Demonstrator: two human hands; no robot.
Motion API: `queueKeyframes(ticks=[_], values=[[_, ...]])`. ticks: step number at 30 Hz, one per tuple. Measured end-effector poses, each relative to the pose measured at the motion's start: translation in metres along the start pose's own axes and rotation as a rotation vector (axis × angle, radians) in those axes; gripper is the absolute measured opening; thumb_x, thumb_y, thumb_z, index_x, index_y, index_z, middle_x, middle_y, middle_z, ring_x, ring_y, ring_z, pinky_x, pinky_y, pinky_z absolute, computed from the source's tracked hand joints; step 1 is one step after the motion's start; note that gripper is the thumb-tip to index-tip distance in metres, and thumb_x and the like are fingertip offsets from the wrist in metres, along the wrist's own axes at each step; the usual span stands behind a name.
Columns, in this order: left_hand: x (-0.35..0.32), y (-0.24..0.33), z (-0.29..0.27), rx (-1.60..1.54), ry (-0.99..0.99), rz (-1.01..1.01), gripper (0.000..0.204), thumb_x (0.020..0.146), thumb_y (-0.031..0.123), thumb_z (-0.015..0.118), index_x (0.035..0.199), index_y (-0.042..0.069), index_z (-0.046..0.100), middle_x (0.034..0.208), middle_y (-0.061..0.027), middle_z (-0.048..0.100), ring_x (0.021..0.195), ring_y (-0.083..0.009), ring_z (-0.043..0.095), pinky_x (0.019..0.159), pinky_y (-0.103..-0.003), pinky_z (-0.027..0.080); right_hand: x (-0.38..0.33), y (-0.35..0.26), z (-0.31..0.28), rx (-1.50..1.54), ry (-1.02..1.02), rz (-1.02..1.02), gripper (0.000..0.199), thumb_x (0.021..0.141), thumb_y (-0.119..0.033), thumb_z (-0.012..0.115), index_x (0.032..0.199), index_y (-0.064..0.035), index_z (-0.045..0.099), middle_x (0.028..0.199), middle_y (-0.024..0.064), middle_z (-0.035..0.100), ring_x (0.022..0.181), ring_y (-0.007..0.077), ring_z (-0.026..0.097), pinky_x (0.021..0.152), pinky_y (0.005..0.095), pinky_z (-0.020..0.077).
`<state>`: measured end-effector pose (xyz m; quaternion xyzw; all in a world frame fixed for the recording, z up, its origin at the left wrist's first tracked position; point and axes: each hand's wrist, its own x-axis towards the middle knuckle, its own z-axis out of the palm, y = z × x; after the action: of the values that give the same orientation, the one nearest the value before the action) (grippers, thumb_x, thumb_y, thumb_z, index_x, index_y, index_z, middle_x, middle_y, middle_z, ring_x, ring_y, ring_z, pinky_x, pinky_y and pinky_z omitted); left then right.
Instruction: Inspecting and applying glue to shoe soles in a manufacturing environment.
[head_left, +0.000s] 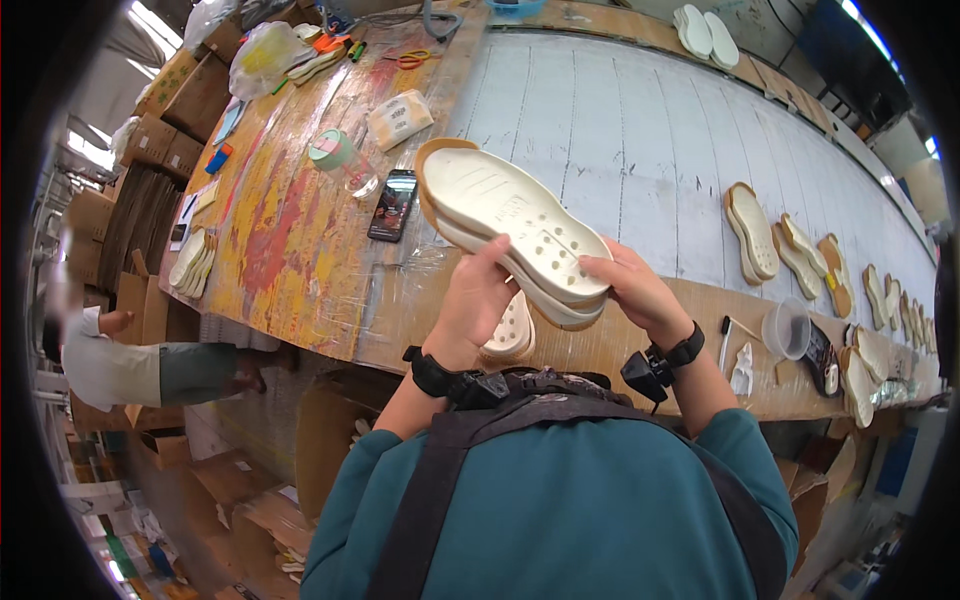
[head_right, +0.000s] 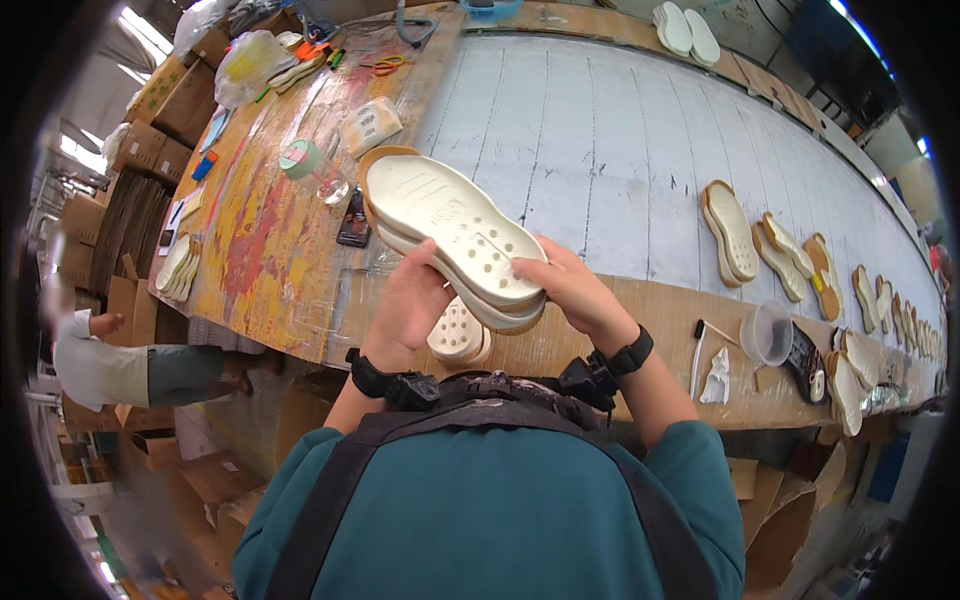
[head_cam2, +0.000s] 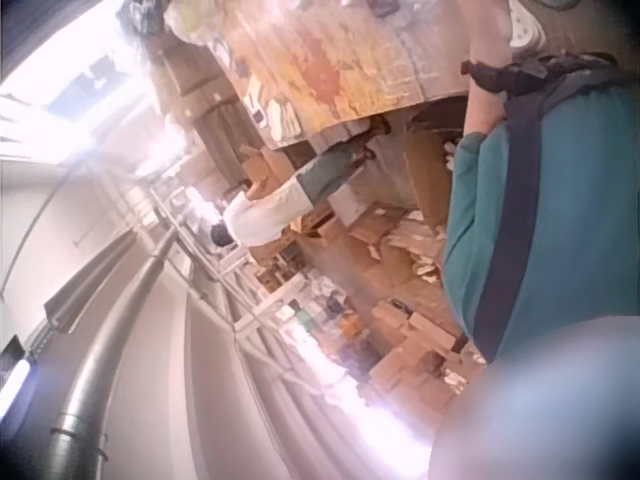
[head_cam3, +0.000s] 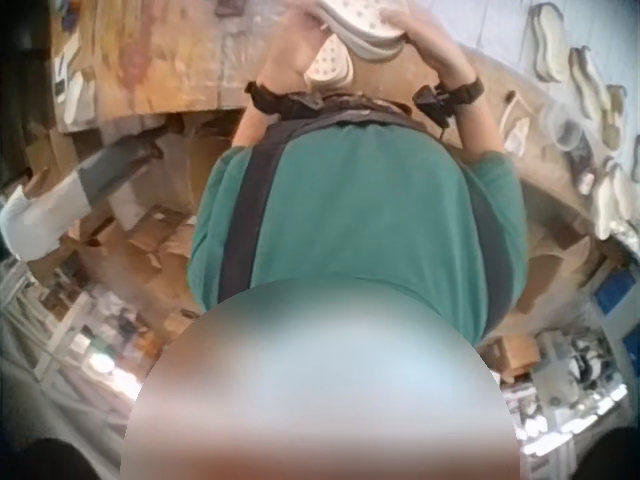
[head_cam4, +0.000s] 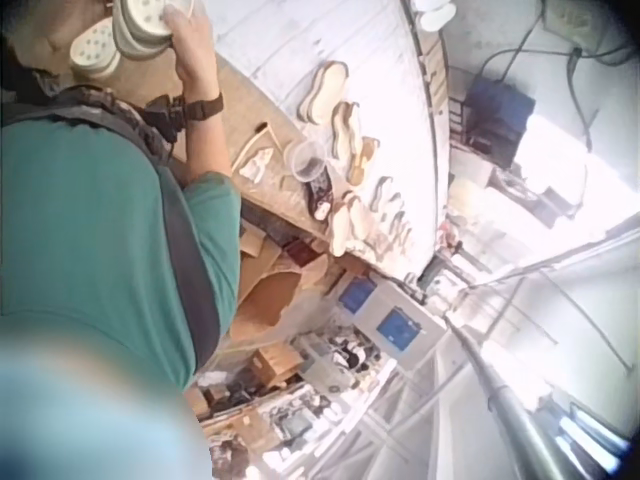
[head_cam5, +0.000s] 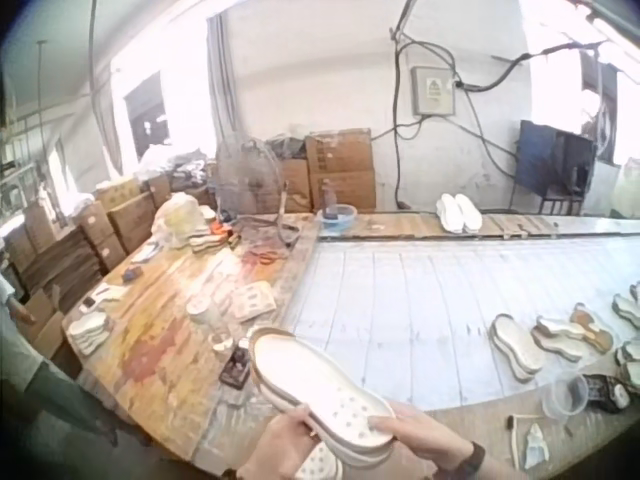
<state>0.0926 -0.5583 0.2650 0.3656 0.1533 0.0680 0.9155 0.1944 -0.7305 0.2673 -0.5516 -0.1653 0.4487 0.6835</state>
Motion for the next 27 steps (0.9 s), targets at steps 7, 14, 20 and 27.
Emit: queueKeyframes(ticks=[7, 14, 20, 27], values=[[0.013, -0.012, -0.013, -0.264, 0.063, 0.050, 0.050, 0.087, 0.035, 0.044, 0.126, 0.005, 0.030, 0.126, -0.0124, 0.039, 0.114, -0.0271, 0.041, 0.097, -0.044, 0.032, -0.007, -0.011, 0.033, -0.837, 0.146, -0.742, 0.078, 0.064, -0.021, 0.073, 0.127, 0.0009, 0.032, 0.125, 0.0169, 0.040, 0.110, 0.0232, 0.045, 0.092, 0.0308, 0.0347], [0.017, -0.026, -0.018, -0.451, -0.002, 0.008, 0.046, 0.092, 0.031, 0.029, 0.129, 0.005, 0.023, 0.132, -0.0143, 0.031, 0.120, -0.0300, 0.032, 0.101, -0.045, 0.026, -0.006, 0.000, 0.062, -0.548, 0.342, -0.757, 0.086, 0.059, -0.017, 0.075, 0.128, 0.0027, 0.026, 0.121, 0.0189, 0.041, 0.107, 0.0245, 0.047, 0.089, 0.0316, 0.0374], [0.013, -0.015, -0.010, -0.470, -0.054, 0.002, 0.047, 0.091, 0.032, 0.029, 0.130, 0.006, 0.022, 0.132, -0.0137, 0.030, 0.121, -0.0304, 0.031, 0.101, -0.046, 0.025, -0.012, -0.006, 0.055, -0.513, 0.206, -0.732, 0.085, 0.062, -0.008, 0.071, 0.130, 0.0035, 0.022, 0.133, 0.0158, 0.029, 0.120, 0.0211, 0.034, 0.098, 0.0304, 0.0274], [0.008, -0.002, -0.004, -0.765, -0.222, -0.023, 0.046, 0.091, 0.028, 0.035, 0.129, 0.004, 0.026, 0.132, -0.0134, 0.032, 0.121, -0.0301, 0.031, 0.101, -0.047, 0.024, -0.027, -0.012, 0.047, -0.318, -0.022, -0.702, 0.079, 0.066, 0.000, 0.058, 0.133, 0.0021, 0.017, 0.135, 0.0151, 0.027, 0.124, 0.0213, 0.029, 0.100, 0.0303, 0.0255]])
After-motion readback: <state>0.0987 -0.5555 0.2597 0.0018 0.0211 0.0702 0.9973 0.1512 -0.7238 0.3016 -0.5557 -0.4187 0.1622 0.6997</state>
